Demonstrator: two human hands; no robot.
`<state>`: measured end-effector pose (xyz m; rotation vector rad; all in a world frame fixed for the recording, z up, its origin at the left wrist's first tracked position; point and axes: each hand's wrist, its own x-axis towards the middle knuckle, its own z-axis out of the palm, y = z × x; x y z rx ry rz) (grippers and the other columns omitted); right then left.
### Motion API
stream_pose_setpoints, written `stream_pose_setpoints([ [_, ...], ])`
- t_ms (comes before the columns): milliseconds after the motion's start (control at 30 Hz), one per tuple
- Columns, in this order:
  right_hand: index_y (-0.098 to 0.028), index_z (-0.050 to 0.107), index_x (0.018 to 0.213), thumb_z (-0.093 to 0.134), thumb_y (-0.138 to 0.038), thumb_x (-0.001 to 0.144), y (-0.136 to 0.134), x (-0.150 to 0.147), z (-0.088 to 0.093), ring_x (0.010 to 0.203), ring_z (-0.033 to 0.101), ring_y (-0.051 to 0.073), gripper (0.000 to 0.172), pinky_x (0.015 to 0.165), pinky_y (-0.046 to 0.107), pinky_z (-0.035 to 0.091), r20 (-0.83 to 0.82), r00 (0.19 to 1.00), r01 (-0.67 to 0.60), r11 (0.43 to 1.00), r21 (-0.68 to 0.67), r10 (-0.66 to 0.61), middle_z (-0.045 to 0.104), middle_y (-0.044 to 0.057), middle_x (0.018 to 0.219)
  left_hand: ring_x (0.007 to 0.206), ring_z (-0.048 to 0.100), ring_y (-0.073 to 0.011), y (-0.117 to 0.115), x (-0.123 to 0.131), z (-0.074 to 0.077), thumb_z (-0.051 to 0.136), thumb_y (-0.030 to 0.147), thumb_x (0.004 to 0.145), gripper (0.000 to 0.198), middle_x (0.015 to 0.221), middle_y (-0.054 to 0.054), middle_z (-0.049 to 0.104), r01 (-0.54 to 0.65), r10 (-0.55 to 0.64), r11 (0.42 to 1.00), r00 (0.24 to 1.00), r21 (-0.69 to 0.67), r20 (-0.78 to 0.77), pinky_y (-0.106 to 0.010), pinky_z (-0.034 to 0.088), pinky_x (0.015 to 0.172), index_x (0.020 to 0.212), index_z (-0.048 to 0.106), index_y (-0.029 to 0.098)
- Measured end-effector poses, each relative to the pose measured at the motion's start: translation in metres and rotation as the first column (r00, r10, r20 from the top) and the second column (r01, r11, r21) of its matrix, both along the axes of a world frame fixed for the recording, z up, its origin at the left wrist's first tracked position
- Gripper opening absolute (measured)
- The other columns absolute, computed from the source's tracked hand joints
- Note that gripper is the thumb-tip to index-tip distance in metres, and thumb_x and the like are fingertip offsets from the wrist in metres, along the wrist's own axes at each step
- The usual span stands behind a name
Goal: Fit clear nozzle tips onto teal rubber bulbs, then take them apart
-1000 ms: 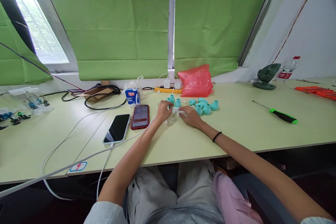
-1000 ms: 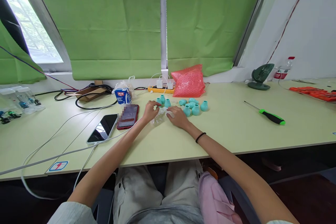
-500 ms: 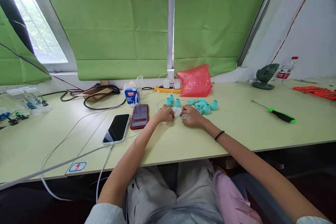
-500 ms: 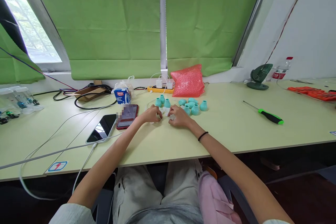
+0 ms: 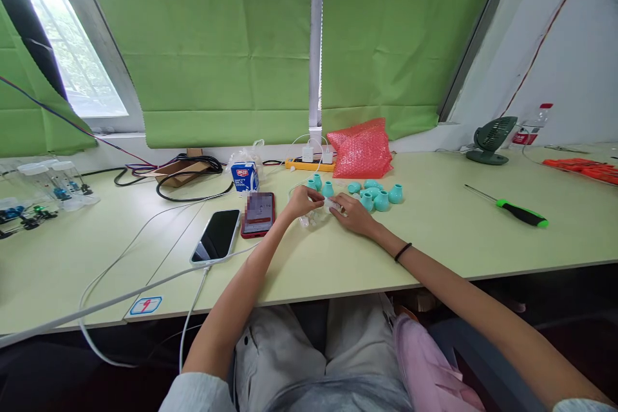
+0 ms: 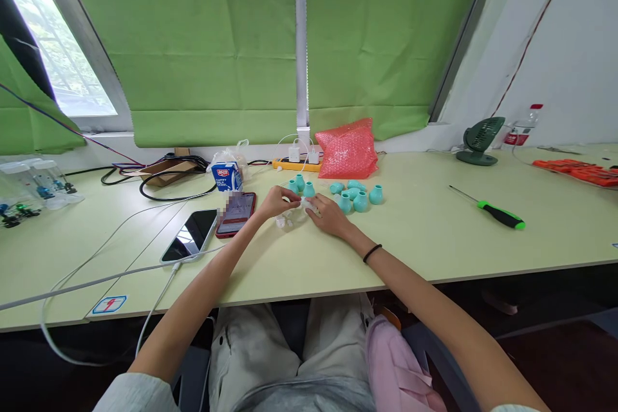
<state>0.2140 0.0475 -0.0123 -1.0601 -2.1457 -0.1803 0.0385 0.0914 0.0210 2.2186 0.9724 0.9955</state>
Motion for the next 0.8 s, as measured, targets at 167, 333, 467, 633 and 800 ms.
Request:
stream_pose_setpoints([
  [167,-0.015,0.053,0.109,0.045,-0.022,0.080,0.0015,0.0016,-0.0028,0.071,0.053,0.016,0.031,0.065,0.030,0.046,0.002,1.000,0.022,1.000,-0.009,-0.022,0.055,0.008,0.088,0.064,0.062,-0.0143,0.0057,-0.0022,-0.0025,0.066,0.017,0.057,0.016,0.069,-0.004,0.069,0.069,-0.043,0.986,0.985,-0.152,0.164,-0.023,0.049,0.062,0.072,0.069,0.011],
  [333,-0.015,0.051,0.106,0.051,-0.027,0.077,0.0001,0.0002,-0.0030,0.076,0.054,0.018,0.032,0.069,0.031,0.045,-0.015,0.997,0.074,0.997,-0.028,-0.074,0.058,0.007,0.086,0.056,0.061,-0.0125,0.0073,-0.0021,-0.0057,0.069,0.011,0.052,0.020,0.061,-0.003,0.068,0.176,-0.076,0.928,0.953,-0.328,0.294,-0.024,0.050,0.058,0.071,0.069,0.010],
  [467,-0.016,0.052,0.093,0.052,-0.029,0.076,-0.0012,-0.0011,-0.0016,0.073,0.054,0.016,0.022,0.066,0.028,0.045,-0.057,0.995,0.075,0.996,-0.056,-0.079,0.058,0.006,0.084,0.049,0.059,-0.0111,0.0060,-0.0008,-0.0065,0.071,0.011,0.050,0.020,0.056,-0.002,0.066,0.222,-0.082,0.879,0.942,-0.422,0.325,-0.024,0.050,0.053,0.070,0.068,0.009],
  [633,-0.016,0.054,0.091,0.051,-0.029,0.077,0.0007,-0.0003,-0.0028,0.074,0.054,0.016,0.019,0.068,0.029,0.044,-0.034,0.998,0.053,0.998,-0.027,-0.054,0.059,0.006,0.083,0.045,0.057,-0.0090,0.0040,0.0000,-0.0069,0.072,0.012,0.051,0.017,0.051,0.000,0.065,0.210,-0.081,0.877,0.951,-0.433,0.298,-0.020,0.049,0.049,0.067,0.068,0.010],
  [800,-0.015,0.055,0.090,0.052,-0.028,0.077,0.0016,0.0001,-0.0038,0.074,0.054,0.017,0.019,0.068,0.030,0.044,-0.030,0.999,0.038,0.999,-0.009,-0.038,0.060,0.006,0.083,0.046,0.057,-0.0089,0.0025,0.0006,-0.0069,0.070,0.011,0.052,0.013,0.052,0.001,0.065,0.184,-0.064,0.891,0.956,-0.415,0.288,-0.020,0.049,0.051,0.065,0.068,0.011],
])
